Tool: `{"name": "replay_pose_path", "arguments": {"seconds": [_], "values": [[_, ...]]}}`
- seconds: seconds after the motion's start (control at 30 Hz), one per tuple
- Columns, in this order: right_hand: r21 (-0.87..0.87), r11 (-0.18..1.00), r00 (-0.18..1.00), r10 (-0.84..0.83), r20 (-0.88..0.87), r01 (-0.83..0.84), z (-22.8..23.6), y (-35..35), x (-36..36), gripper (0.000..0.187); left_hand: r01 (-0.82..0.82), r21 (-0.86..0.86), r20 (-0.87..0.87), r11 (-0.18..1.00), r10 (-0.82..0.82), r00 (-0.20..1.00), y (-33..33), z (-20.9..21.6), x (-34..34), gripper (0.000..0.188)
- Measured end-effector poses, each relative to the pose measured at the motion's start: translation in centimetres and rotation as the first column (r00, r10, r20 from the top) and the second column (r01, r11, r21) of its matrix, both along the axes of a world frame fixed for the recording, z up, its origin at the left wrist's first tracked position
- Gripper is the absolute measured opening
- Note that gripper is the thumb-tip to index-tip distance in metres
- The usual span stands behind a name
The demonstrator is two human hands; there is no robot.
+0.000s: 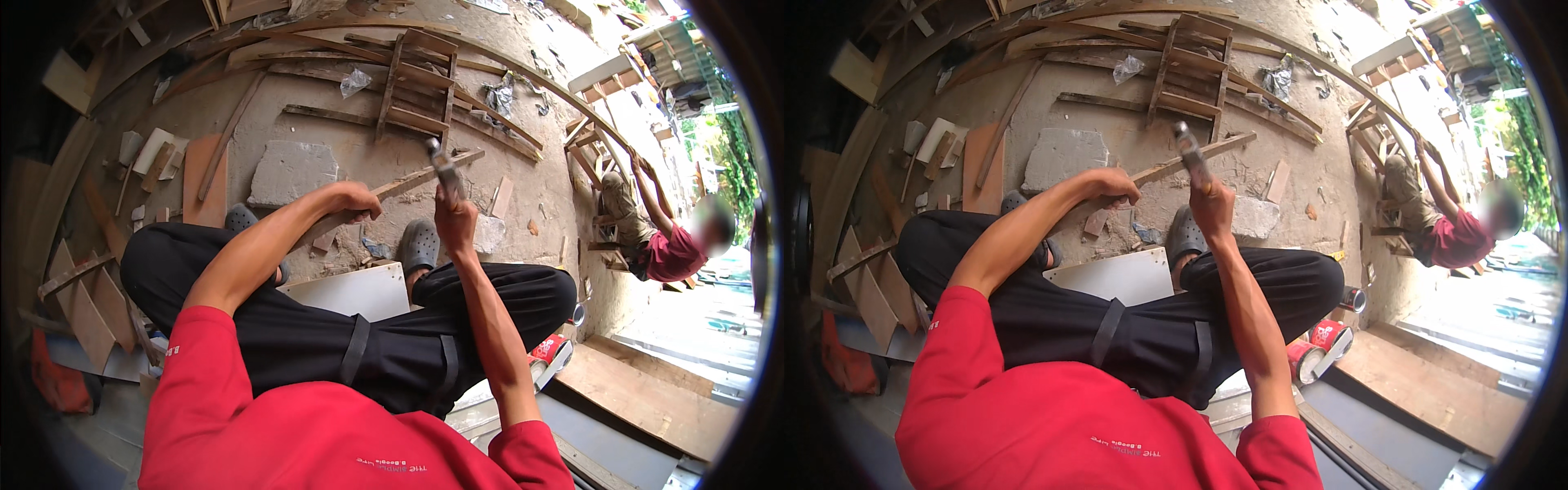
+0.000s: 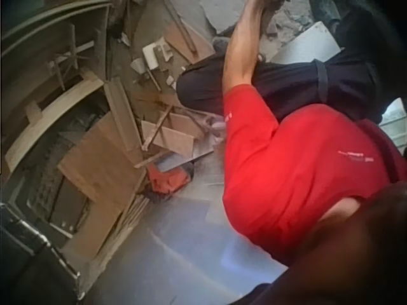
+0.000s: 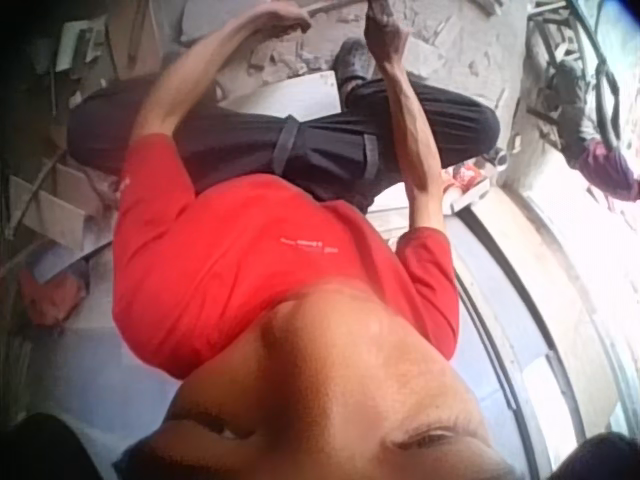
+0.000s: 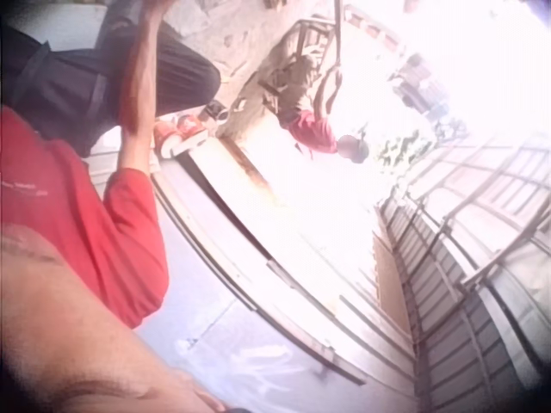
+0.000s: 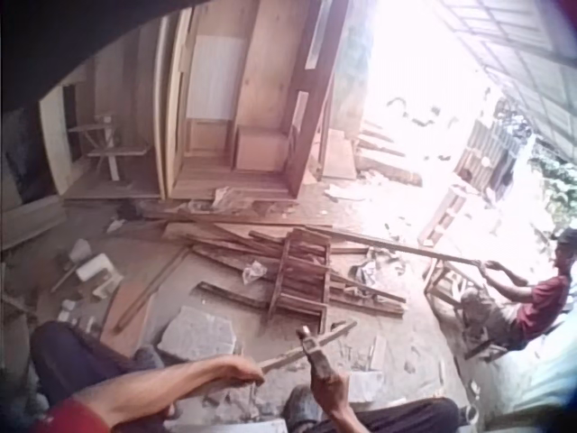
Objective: The person sits on the floor and uses a hammer to repeatedly strike a long wooden plank resting on a concrete block, breaking it into smaller pieces. The person adjusts the plank and continues hammering until it is fragmented.
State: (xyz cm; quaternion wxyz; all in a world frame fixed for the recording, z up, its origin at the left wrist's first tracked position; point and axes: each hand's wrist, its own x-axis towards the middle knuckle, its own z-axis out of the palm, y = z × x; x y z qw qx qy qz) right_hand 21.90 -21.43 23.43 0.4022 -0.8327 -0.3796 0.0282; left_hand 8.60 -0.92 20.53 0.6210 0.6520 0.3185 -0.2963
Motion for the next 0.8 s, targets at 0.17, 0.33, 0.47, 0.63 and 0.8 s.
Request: {"name": "replay_pose_path", "arguments": {"seconds": [0.17, 0.33, 0.47, 0.63, 0.8], "values": [[-0.459, 0.887, 0.997, -0.032, 0.067, 0.059, -3.1, -0.2, 0.7, 0.024, 0.104, 0.077, 0.005, 0.992, -0.105, 0.994, -1.0, 1.8, 0.8, 0.019], [-0.178, 0.982, 0.996, -0.050, 0.071, 0.062, 0.3, -0.2, 0.2, 0.029, 0.099, 0.025, -0.027, 0.995, -0.099, 0.995, -0.9, 1.0, -0.1, 0.013], [-0.398, 0.917, 0.998, 0.051, 0.044, -0.030, -1.5, -0.7, 0.0, 0.025, 0.095, 0.074, -0.030, 0.993, -0.093, 0.995, -0.4, 2.0, 0.6, 0.013], [-0.464, 0.878, 0.993, -0.109, 0.044, 0.117, -0.7, -0.5, 0.8, 0.026, 0.138, 0.177, -0.060, 0.975, -0.129, 0.990, -1.5, 1.6, -0.5, 0.011], [-0.169, 0.985, 0.999, 0.044, 0.013, -0.041, 0.7, 0.4, -1.2, 0.025, 0.158, 0.215, -0.080, 0.964, -0.144, 0.986, -0.8, 1.8, -0.4, 0.011]]}}
